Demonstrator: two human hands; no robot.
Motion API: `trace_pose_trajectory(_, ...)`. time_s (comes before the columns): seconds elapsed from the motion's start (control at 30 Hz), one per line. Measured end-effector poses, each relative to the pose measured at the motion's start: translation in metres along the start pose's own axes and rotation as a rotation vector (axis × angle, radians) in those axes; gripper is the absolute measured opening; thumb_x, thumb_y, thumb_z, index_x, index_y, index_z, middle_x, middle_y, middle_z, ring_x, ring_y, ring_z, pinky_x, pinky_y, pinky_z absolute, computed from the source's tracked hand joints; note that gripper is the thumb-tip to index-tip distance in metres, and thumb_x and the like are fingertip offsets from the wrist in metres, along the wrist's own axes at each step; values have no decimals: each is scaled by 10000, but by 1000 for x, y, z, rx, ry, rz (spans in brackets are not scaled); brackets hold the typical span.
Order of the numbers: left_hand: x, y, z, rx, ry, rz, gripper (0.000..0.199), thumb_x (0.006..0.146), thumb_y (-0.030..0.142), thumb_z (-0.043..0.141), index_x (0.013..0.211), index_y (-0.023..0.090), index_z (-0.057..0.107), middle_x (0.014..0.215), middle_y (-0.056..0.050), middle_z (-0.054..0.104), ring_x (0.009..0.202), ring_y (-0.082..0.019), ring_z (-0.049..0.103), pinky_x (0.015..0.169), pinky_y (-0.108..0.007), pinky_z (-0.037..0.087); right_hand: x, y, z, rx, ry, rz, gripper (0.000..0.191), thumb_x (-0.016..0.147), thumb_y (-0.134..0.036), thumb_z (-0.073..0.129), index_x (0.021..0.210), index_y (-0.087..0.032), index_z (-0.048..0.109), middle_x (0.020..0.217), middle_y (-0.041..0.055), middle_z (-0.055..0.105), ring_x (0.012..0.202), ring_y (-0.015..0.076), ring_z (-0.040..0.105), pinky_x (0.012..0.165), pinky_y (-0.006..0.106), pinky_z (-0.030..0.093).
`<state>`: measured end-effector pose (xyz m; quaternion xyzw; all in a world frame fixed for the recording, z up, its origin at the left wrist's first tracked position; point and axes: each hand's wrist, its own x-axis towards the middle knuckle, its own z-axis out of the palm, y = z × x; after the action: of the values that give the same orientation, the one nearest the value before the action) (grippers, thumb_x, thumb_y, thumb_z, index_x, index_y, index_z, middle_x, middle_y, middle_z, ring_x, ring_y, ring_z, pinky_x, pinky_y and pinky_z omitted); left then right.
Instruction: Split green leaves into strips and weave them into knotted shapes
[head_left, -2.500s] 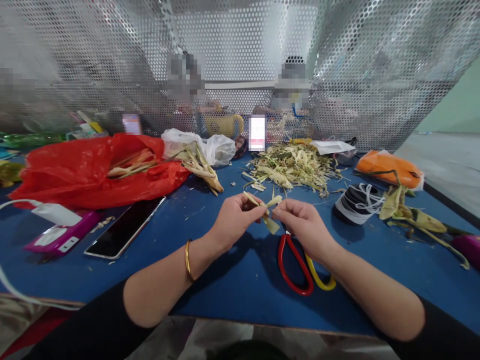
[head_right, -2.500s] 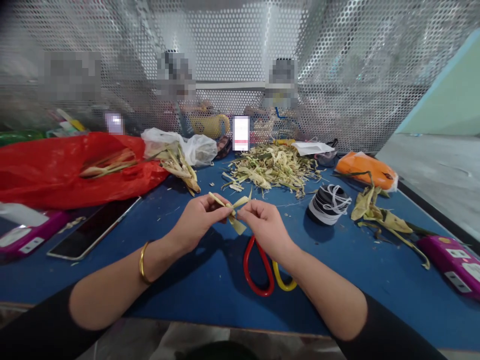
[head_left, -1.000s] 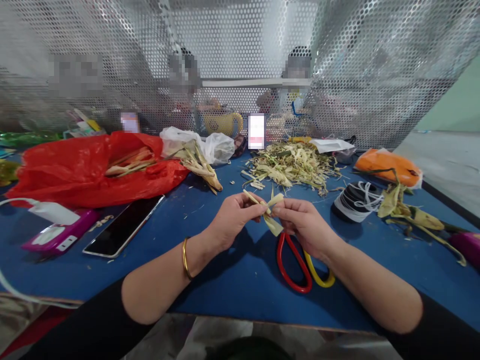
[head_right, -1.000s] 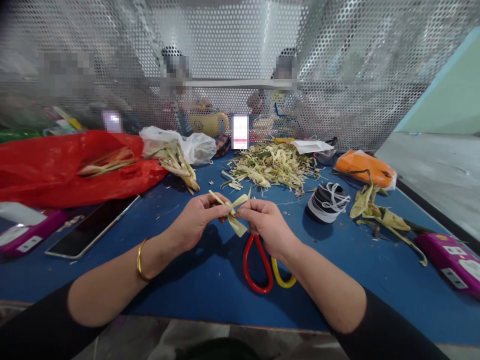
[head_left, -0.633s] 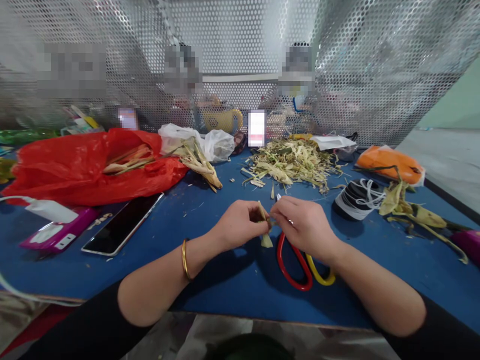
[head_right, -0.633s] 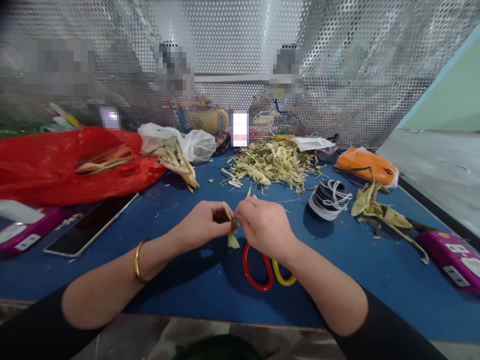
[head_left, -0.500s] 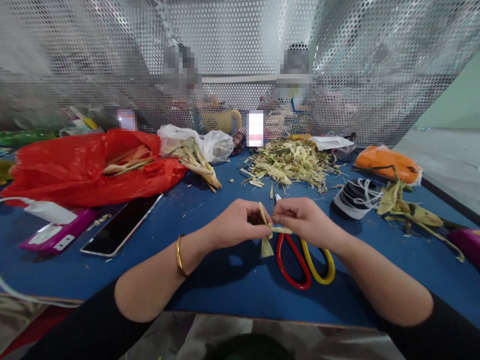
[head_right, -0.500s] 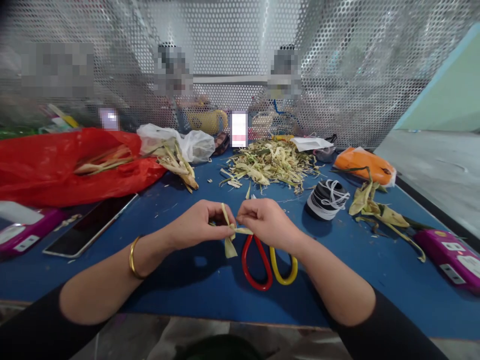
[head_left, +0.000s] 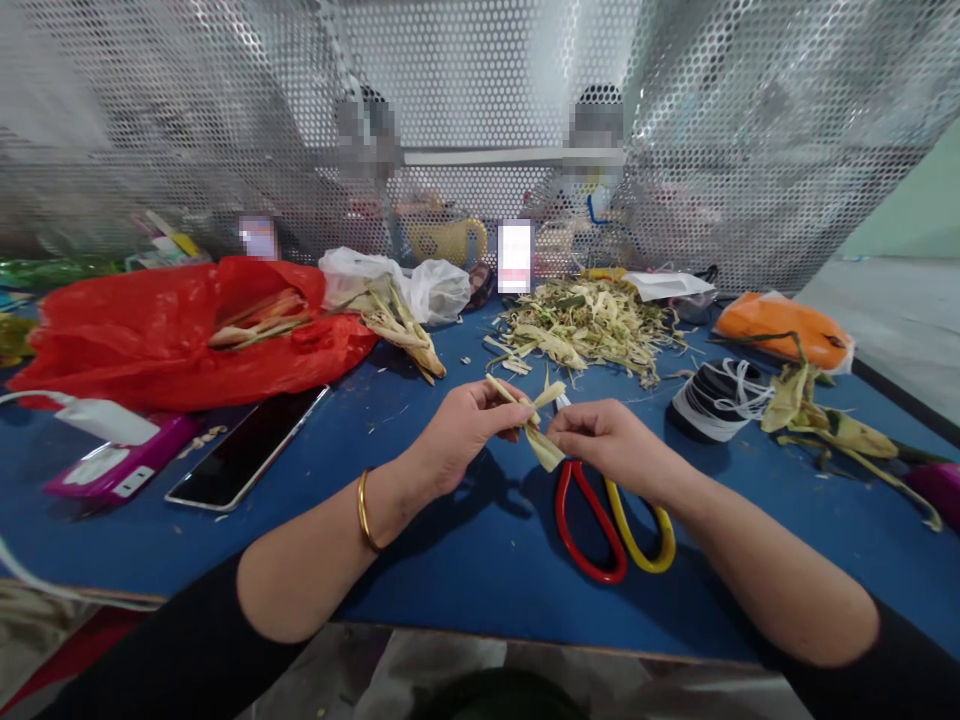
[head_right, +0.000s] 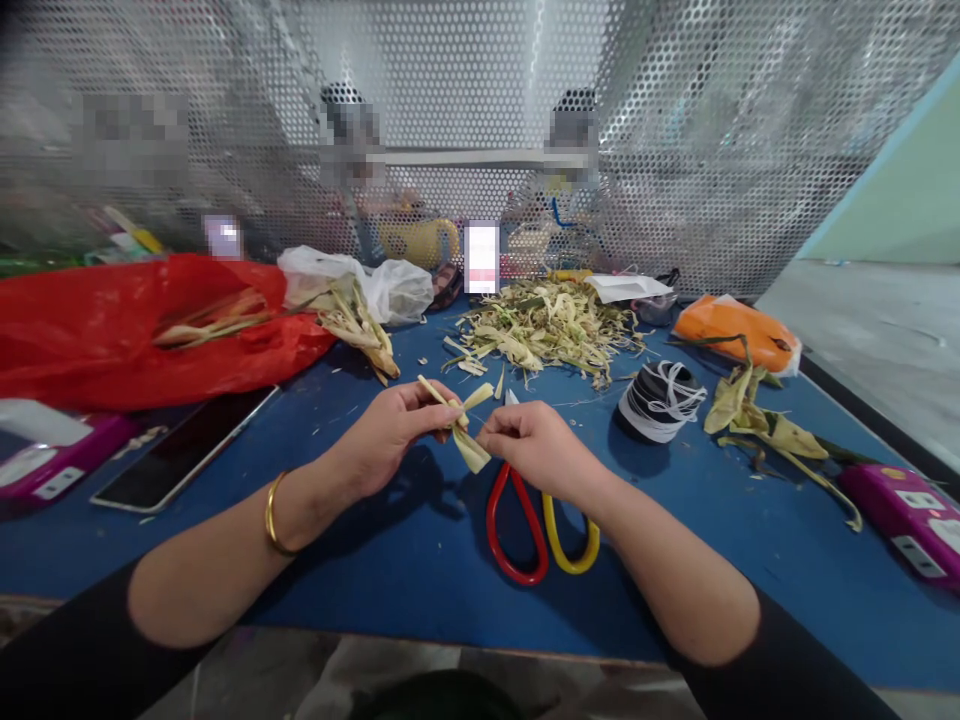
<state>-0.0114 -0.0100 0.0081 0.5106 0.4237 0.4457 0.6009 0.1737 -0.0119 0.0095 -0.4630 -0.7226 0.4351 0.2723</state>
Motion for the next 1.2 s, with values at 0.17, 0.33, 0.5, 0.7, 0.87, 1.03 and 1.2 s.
trace_pose_trajectory(0.17, -1, 0, 1, 8, -11, -44, 183, 658, 280, 732, 740, 137, 652, 683, 2, 605, 627, -101, 517, 574, -224, 419, -1, -1, -7, -28, 397, -98, 186, 842, -340, 551, 810, -181, 643, 695, 7, 555, 634, 139, 468, 582, 266, 364)
trace_pose_trajectory(0.33, -1, -1, 3, -12, -27, -59, 176, 652, 267, 738, 734, 134, 657, 679, 2, 607, 621, -99, 519, 572, -225, 417, -4, -5, -5, 99, 392, -185, 251, 800, -297, 616, 1029, -203, 655, 940, 43, 611, 704, 138, 521, 644, 279, 424)
trace_pose_trajectory(0.5, -2, -1, 3, -66, -21, -76, 180, 644, 274, 742, 733, 142, 659, 695, 6, 613, 614, -91, 512, 576, -222, 410, -1, -4, 3, 477, 49, 28, 404, 708, -224, 648, 1111, -199, 626, 999, 39, 655, 673, 121, 557, 649, 280, 457)
trace_pose_trajectory(0.7, 0, -2, 3, -63, 17, -114, 214, 639, 290, 740, 786, 147, 679, 715, 1, 621, 621, -92, 506, 578, -219, 397, 0, 2, 15, 141, 127, -71, 160, 799, -283, 583, 738, -153, 654, 603, -14, 562, 566, 107, 468, 542, 227, 365)
trace_pose_trajectory(0.87, 1, -6, 4, -27, 56, -118, 232, 634, 300, 744, 789, 131, 706, 719, -15, 647, 637, -99, 515, 590, -225, 396, -4, 1, 11, -207, 246, -224, 229, 857, -205, 512, 634, -174, 555, 552, -30, 491, 542, 99, 430, 532, 215, 318)
trace_pose_trajectory(1.03, -2, -4, 9, 59, 68, -54, 178, 649, 274, 720, 746, 126, 695, 677, -15, 644, 599, -98, 504, 576, -227, 398, -8, -5, 9, -372, 238, -384, 220, 870, -121, 441, 669, -182, 506, 680, 7, 564, 640, 117, 501, 605, 218, 345)
trace_pose_trajectory(1.2, -2, -3, 12, 140, 115, -49, 116, 638, 226, 702, 705, 133, 684, 634, -12, 634, 597, -112, 526, 571, -227, 410, -6, -3, 12, -384, 212, -408, 224, 869, -116, 436, 664, -183, 498, 663, 3, 541, 639, 120, 488, 607, 221, 343)
